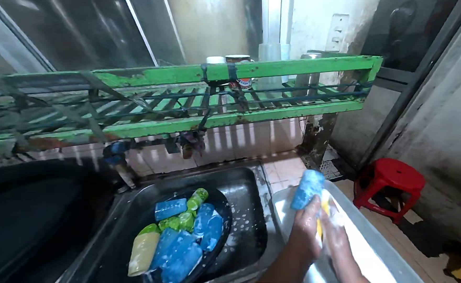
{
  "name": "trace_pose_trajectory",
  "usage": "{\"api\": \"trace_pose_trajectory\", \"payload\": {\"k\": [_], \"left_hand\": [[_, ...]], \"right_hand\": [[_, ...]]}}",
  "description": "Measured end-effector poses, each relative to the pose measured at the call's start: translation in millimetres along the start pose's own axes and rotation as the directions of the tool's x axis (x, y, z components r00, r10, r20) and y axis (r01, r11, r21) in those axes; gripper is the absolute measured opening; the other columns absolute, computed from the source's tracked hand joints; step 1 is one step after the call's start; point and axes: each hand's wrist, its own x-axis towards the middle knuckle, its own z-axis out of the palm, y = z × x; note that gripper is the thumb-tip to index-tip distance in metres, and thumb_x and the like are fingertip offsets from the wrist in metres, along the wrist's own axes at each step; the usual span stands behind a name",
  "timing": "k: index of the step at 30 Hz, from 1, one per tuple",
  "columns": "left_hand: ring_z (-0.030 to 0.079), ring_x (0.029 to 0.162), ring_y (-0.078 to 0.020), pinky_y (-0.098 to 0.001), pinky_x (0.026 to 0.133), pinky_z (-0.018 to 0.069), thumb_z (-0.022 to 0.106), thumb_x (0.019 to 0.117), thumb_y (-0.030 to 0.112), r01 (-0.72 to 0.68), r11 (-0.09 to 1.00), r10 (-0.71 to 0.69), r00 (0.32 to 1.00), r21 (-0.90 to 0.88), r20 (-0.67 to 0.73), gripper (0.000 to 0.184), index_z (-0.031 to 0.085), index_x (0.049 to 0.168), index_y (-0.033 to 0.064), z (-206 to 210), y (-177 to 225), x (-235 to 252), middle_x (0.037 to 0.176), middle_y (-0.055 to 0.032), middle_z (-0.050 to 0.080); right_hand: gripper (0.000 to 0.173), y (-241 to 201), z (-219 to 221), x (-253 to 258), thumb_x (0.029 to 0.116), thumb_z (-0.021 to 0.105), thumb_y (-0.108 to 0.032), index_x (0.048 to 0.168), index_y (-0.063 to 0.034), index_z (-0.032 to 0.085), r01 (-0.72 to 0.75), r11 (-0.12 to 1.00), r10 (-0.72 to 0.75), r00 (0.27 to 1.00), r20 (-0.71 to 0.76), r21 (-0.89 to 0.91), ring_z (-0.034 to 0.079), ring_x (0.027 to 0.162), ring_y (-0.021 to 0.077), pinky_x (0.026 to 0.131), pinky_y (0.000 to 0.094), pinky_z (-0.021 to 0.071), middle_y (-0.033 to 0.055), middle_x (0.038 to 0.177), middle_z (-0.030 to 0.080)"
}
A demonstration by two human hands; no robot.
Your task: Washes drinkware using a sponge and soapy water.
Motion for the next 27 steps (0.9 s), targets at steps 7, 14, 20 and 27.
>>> {"api": "trace_pose_trajectory", "payload": {"k": [7,14,20,27], "left_hand": [[0.06,0.121,-0.0254,-0.0479,0.1,0.0513,0.035,0.1123,0.037,0.16,0.928,-0.13,0.985,0.335,-0.111,0.05,0.054,0.138,-0.0011,10,-7,-23,0.132,-0.0188,0.061],[0.059,0.128,-0.0333,-0.0495,0.11,0.0437,0.054,0.1037,0.041,0.063,0.11,-0.034,0.998,0.992,-0.06,0.052,0.065,0.129,-0.003,11,17,-32,0.132,-0.022,0.065],[0.059,0.129,-0.0316,-0.0499,0.111,0.0424,0.054,0.1041,0.044,0.076,0.125,-0.037,0.997,0.989,-0.071,0.053,0.063,0.133,0.0009,4,36,-26,0.131,-0.0195,0.065],[0.074,0.083,-0.021,-0.0609,0.098,0.0493,0.065,0.0895,0.021,-0.521,-0.583,0.431,0.451,0.623,0.782,0.013,0.073,0.084,0.0127,-49,9,-14,0.081,-0.0019,0.074]], "right_hand": [[0.043,36,-33,35,0.0994,0.05,-0.025,0.119,0.0079,0.069,0.484,0.727,-0.471,0.868,0.16,-0.486,0.058,0.128,0.0403,0.114,0.0522,0.0412,0.0264,0.127,0.066],[0.049,-11,-39,69,0.1121,0.039,-0.035,0.13,0.0051,0.061,-0.328,0.822,0.349,0.936,-0.043,-0.466,0.065,0.113,0.0317,0.1,0.0495,0.0494,0.0246,0.122,0.066],[0.036,-13,-24,45,0.106,0.05,-0.012,0.136,0.0055,0.061,0.124,0.818,-0.111,0.992,0.058,-0.562,0.064,0.123,0.0342,0.109,0.0495,0.0473,0.0241,0.13,0.067],[0.044,-30,-29,59,0.1116,0.039,-0.025,0.136,0.0046,0.061,0.007,0.588,0.242,0.953,0.184,-0.809,0.059,0.128,0.0427,0.111,0.0561,0.042,0.0295,0.132,0.063]]}}
